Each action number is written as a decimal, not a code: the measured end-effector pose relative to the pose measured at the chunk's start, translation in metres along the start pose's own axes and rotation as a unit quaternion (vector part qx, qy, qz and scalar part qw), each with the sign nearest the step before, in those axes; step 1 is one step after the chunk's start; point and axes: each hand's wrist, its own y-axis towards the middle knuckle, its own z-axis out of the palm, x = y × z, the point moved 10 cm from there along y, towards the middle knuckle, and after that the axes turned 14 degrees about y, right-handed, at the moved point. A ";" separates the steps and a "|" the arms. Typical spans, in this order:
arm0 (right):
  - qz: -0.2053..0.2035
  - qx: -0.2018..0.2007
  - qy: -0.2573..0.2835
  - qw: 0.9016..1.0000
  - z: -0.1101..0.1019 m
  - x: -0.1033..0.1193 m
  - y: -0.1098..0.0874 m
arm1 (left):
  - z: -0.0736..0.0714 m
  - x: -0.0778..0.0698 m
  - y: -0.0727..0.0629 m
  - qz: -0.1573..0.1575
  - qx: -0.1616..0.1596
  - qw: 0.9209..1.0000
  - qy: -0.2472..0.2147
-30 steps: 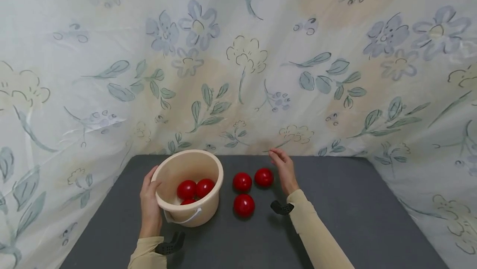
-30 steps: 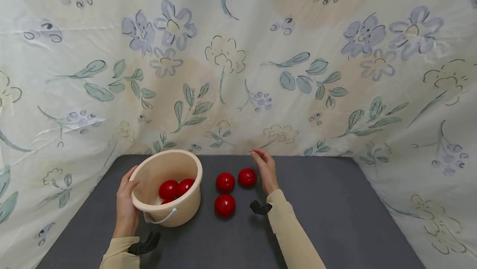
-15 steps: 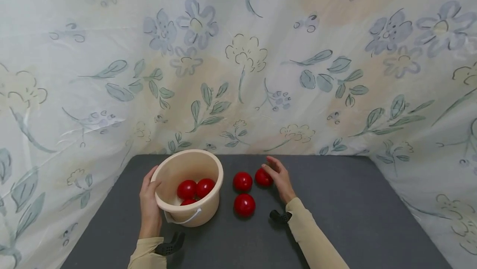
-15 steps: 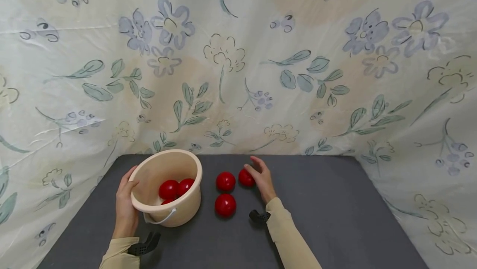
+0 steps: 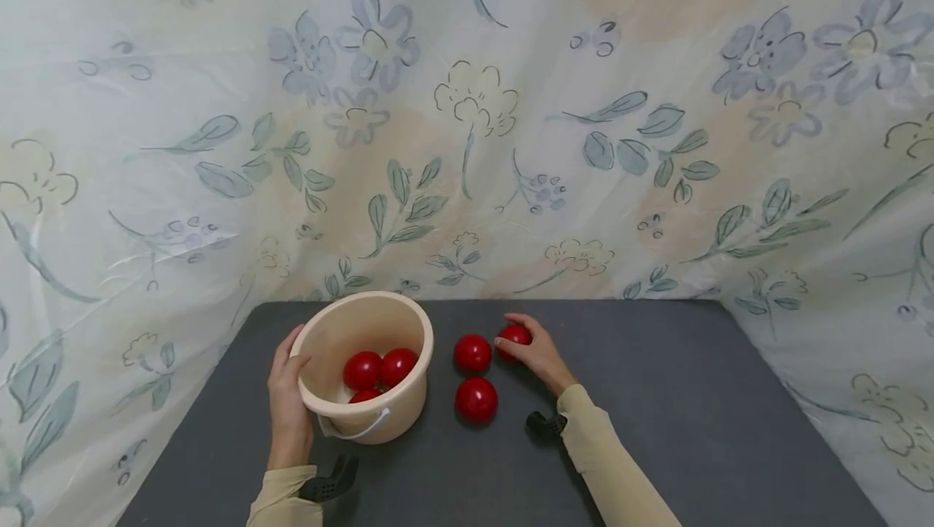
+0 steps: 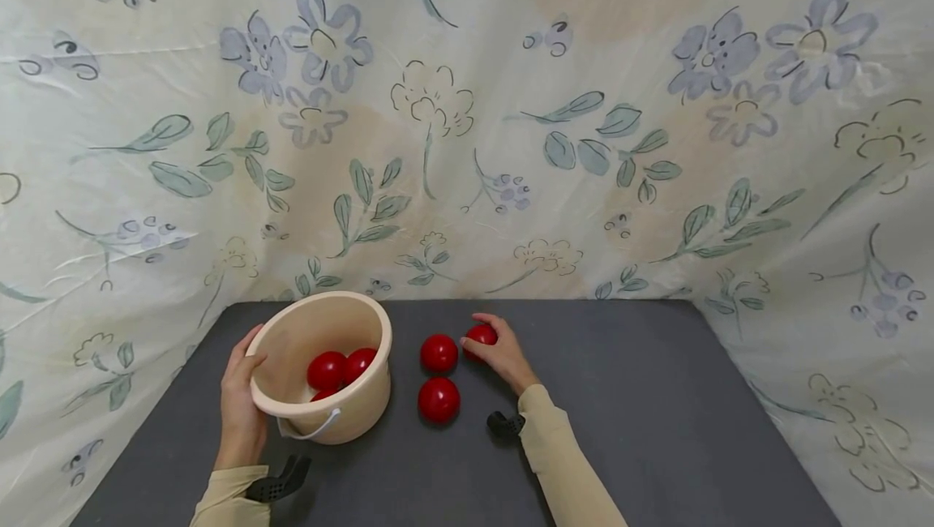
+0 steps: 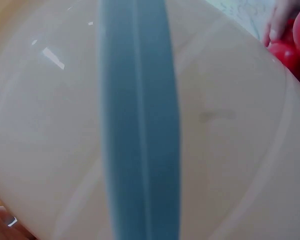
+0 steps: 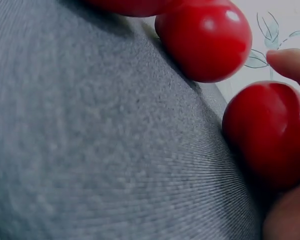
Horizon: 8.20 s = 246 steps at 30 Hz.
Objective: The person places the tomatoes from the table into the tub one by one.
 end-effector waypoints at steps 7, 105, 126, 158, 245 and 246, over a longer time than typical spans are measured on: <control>-0.015 0.014 -0.027 0.999 0.003 0.002 0.000 | 0.000 0.002 0.000 0.000 0.002 1.000 0.003; -0.038 0.379 0.224 0.897 0.133 0.242 0.010 | -0.004 0.002 0.004 -0.001 0.001 1.000 -0.005; -0.022 0.455 0.225 0.861 0.201 0.250 -0.006 | -0.003 0.000 0.004 0.001 0.004 1.000 -0.009; 0.049 0.448 0.152 0.880 0.247 0.170 0.000 | -0.002 -0.001 0.004 0.006 0.004 1.000 0.004; 0.022 0.175 0.156 0.972 0.083 0.015 -0.069 | 0.000 -0.002 0.002 -0.004 0.001 1.000 -0.012; 0.022 0.176 0.152 0.972 0.083 0.014 -0.069 | 0.000 -0.002 0.002 -0.004 0.002 1.000 -0.011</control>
